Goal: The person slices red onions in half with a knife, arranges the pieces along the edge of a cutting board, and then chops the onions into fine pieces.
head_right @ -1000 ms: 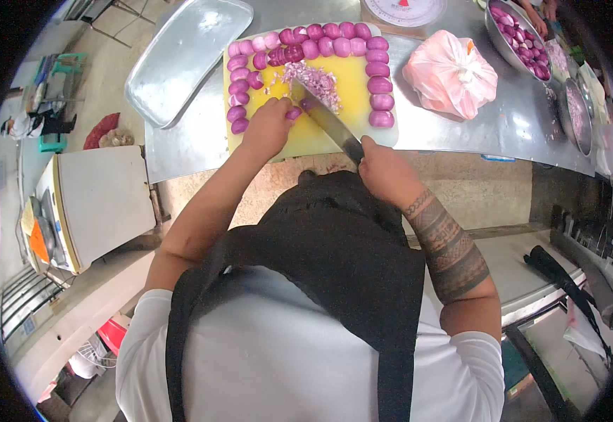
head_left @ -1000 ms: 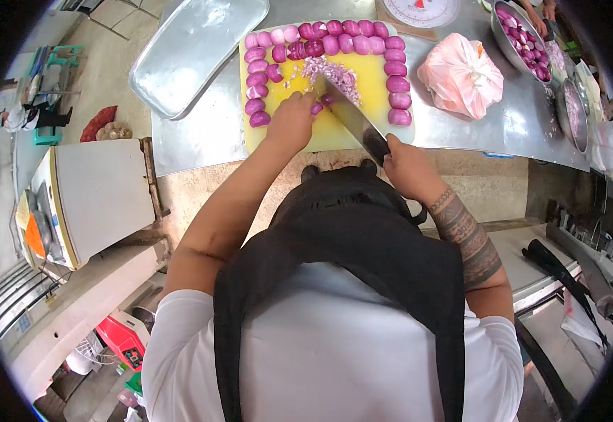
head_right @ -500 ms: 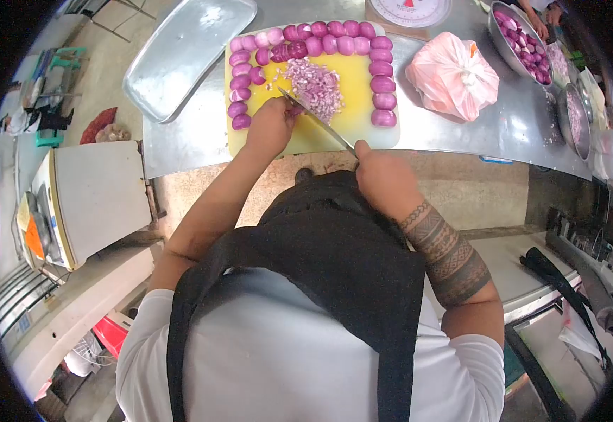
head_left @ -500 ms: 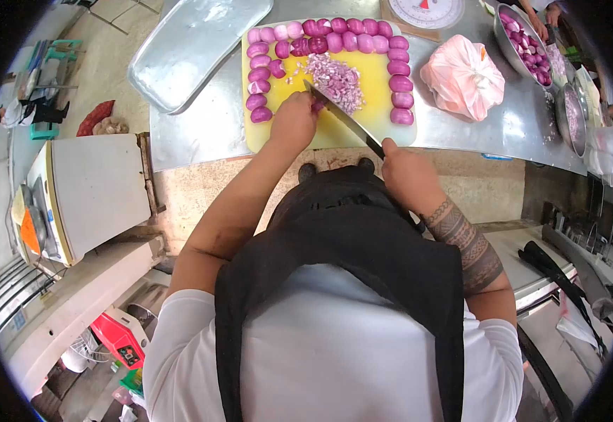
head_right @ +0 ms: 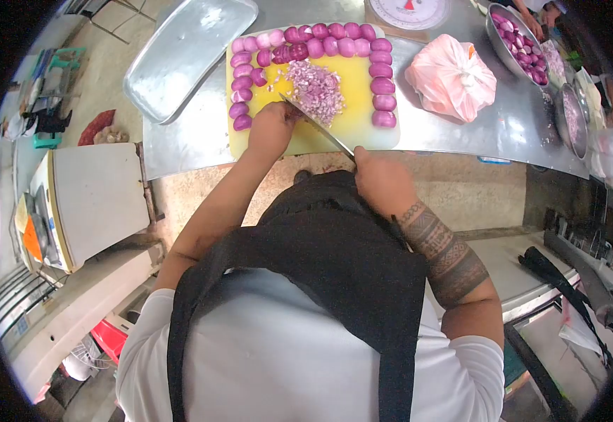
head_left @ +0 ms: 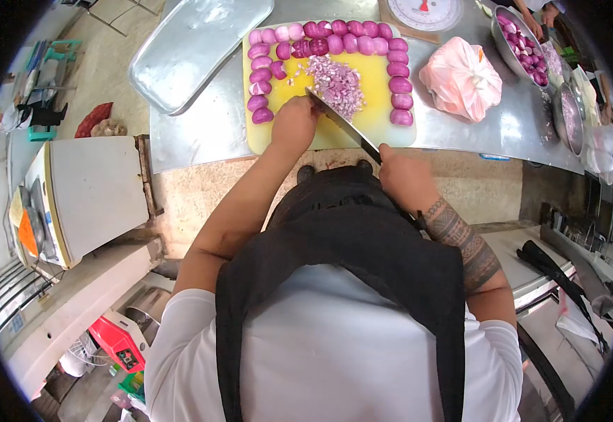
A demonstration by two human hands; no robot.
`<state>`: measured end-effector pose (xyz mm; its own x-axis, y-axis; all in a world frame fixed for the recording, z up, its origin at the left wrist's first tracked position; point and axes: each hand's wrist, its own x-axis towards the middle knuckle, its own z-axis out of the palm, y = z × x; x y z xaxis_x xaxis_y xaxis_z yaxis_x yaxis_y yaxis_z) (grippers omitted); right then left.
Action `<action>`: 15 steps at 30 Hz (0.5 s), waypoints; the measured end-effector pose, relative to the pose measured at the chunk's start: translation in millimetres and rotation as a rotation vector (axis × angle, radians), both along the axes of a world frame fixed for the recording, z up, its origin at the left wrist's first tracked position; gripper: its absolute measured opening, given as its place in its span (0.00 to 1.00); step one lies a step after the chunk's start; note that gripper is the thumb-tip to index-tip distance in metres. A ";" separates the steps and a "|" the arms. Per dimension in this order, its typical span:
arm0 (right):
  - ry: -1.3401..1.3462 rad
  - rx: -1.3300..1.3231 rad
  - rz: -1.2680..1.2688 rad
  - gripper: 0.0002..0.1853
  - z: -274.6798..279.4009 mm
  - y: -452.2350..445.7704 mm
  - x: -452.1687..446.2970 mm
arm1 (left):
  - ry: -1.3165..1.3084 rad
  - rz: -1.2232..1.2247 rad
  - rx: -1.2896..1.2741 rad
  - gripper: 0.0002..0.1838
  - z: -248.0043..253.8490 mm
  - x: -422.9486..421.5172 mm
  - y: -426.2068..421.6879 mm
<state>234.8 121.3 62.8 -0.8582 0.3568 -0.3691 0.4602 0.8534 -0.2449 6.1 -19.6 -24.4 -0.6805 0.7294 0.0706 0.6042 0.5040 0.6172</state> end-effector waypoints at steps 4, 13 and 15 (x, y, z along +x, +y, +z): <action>0.075 -0.053 0.005 0.11 -3.6 11.6 2.0 | 0.017 -0.070 -0.051 0.08 0.5 -3.8 -2.2; 0.061 -0.041 -0.052 0.11 14.5 7.9 0.3 | 0.104 -0.320 -0.059 0.09 6.3 -19.6 1.0; 0.052 -0.050 -0.062 0.10 26.6 -1.3 0.0 | 0.088 -0.257 -0.142 0.09 5.0 -16.7 5.0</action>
<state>234.8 120.0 89.4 -0.8534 0.3919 -0.3436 0.4973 0.8097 -0.3116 -10.6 -14.6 -19.5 -0.4681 0.8837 0.0064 0.7713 0.4050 0.4910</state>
